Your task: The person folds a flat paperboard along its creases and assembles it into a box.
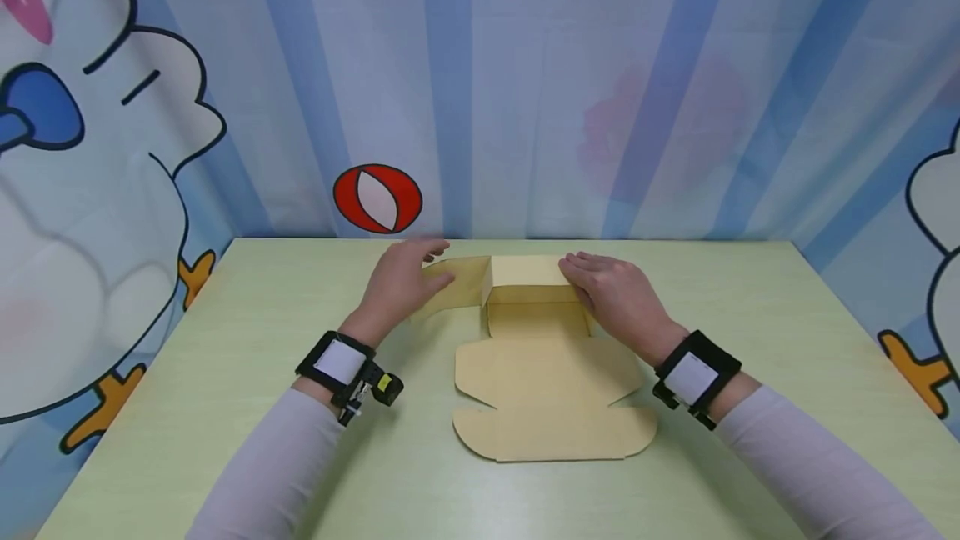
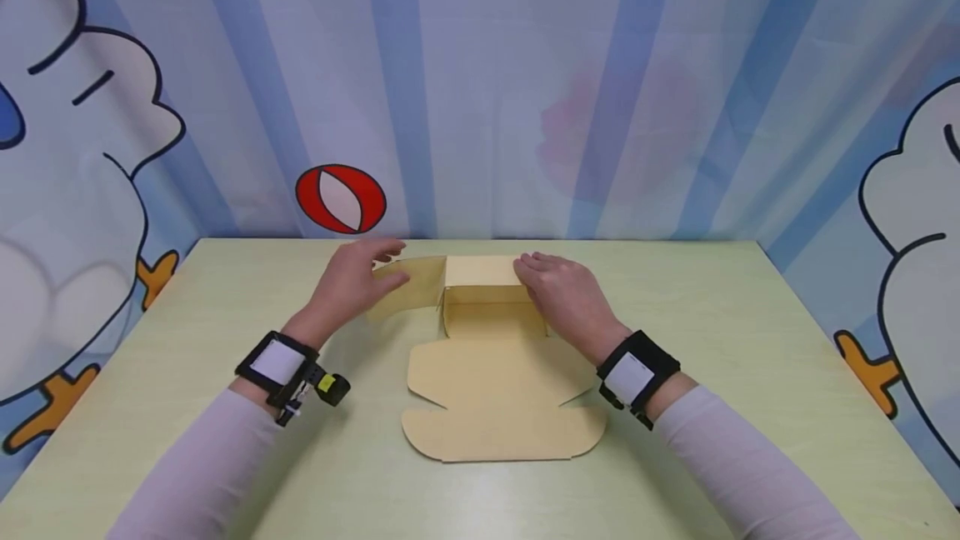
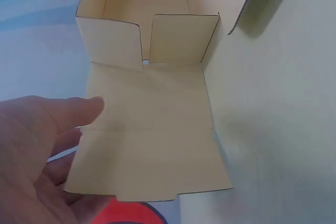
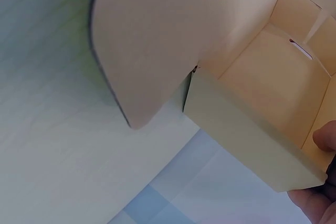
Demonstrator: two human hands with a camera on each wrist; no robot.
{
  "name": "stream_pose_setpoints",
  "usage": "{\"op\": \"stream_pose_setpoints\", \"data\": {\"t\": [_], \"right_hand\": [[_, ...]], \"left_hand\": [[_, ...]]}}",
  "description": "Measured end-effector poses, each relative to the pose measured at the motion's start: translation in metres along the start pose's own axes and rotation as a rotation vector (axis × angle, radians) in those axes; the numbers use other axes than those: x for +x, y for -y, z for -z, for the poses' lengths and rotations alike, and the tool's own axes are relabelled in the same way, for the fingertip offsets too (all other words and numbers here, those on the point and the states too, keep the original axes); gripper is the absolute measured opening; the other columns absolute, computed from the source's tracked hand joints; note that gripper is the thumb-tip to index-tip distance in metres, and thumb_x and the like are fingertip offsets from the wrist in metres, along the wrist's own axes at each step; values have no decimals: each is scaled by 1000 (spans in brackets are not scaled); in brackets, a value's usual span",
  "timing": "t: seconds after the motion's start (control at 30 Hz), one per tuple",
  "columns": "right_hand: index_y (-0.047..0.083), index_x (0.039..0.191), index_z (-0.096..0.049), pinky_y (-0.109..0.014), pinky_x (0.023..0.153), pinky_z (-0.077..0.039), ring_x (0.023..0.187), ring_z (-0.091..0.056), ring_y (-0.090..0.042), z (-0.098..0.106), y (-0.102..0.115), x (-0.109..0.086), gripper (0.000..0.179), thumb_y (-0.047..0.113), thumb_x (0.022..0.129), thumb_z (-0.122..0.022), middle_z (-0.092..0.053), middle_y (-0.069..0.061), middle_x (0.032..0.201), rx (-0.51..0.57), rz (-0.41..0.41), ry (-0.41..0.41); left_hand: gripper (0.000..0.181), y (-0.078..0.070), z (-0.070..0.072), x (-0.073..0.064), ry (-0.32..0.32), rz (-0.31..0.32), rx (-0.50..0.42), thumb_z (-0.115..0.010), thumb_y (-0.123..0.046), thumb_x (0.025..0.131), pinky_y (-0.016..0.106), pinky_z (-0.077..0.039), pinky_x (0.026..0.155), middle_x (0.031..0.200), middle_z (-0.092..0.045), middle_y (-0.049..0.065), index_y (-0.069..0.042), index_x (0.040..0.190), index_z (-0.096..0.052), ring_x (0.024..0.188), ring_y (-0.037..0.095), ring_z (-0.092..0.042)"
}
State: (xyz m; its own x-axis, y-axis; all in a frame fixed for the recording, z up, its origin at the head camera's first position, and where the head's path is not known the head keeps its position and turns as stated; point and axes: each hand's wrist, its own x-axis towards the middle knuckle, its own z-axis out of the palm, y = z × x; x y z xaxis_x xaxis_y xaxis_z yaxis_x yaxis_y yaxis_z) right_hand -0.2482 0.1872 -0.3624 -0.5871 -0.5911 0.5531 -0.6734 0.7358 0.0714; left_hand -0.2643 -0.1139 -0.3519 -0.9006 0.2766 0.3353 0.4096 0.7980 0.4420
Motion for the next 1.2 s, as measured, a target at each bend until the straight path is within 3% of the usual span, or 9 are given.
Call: {"op": "stream_pose_setpoints", "data": {"t": [0.13, 0.27, 0.4, 0.5, 0.57, 0.8, 1.07, 1.2], "right_hand": [[2, 112, -64, -42, 82, -49, 101, -61, -29, 1, 0, 0, 33, 3, 80, -67, -64, -14, 109, -2, 3, 1], [3, 112, -64, -42, 83, -49, 101, -61, -28, 3, 0, 0, 32, 4, 80, -66, -64, -14, 109, -8, 1, 3], [2, 112, -64, -42, 83, -49, 101, -61, -29, 4, 0, 0, 32, 3, 80, -67, -64, -14, 109, -11, 0, 5], [2, 112, -64, -42, 83, -49, 101, -61, -28, 4, 0, -1, 32, 3, 80, -66, -64, -14, 109, -13, 2, 8], [2, 112, -64, -41, 83, -49, 102, -61, -28, 4, 1, -1, 32, 4, 80, -66, -64, -14, 109, -16, 5, 11], [1, 112, -63, -41, 83, -49, 101, -61, -28, 5, 0, -2, 33, 3, 79, -67, -64, -14, 109, -26, 4, 13], [1, 112, -64, -41, 83, -49, 101, -61, -28, 5, 0, -3, 32, 3, 80, -67, -64, -14, 108, -24, 2, 3], [1, 111, -64, -41, 83, -49, 100, -61, -28, 4, 0, -1, 31, 3, 80, -66, -65, -14, 108, -35, 5, -1]], "left_hand": [[41, 7, -4, 0, 64, 78, -67, -69, -22, 80, 40, -47, 86, 113, -63, 5, -11, 119, -61, 103, 23, -58], [36, 10, -5, 0, 101, 109, -94, -67, -19, 82, 42, -46, 88, 115, -62, 6, -10, 117, -62, 106, 24, -56], [21, 10, -5, 0, 127, 105, -109, -62, -14, 86, 34, -48, 70, 87, -65, 4, -9, 105, -68, 80, 21, -58], [13, 9, -4, -1, 140, 97, -112, -59, -13, 87, 29, -38, 54, 62, -51, 2, -10, 92, -71, 60, 19, -47], [13, 7, -2, -3, 145, 89, -115, -59, -13, 87, 28, -35, 52, 58, -45, 0, -10, 90, -71, 57, 17, -44], [12, -4, 3, -6, 153, 72, -138, -60, -12, 87, 27, -34, 48, 53, -41, -1, -8, 87, -71, 49, 16, -43], [14, -22, 0, -10, 176, 121, -119, -60, -14, 86, 25, -38, 49, 57, -52, 0, -9, 92, -73, 58, 17, -48], [13, -31, -1, -11, 168, 107, -105, -60, -12, 85, 25, -36, 47, 53, -50, 0, -8, 85, -72, 53, 16, -48]]}}
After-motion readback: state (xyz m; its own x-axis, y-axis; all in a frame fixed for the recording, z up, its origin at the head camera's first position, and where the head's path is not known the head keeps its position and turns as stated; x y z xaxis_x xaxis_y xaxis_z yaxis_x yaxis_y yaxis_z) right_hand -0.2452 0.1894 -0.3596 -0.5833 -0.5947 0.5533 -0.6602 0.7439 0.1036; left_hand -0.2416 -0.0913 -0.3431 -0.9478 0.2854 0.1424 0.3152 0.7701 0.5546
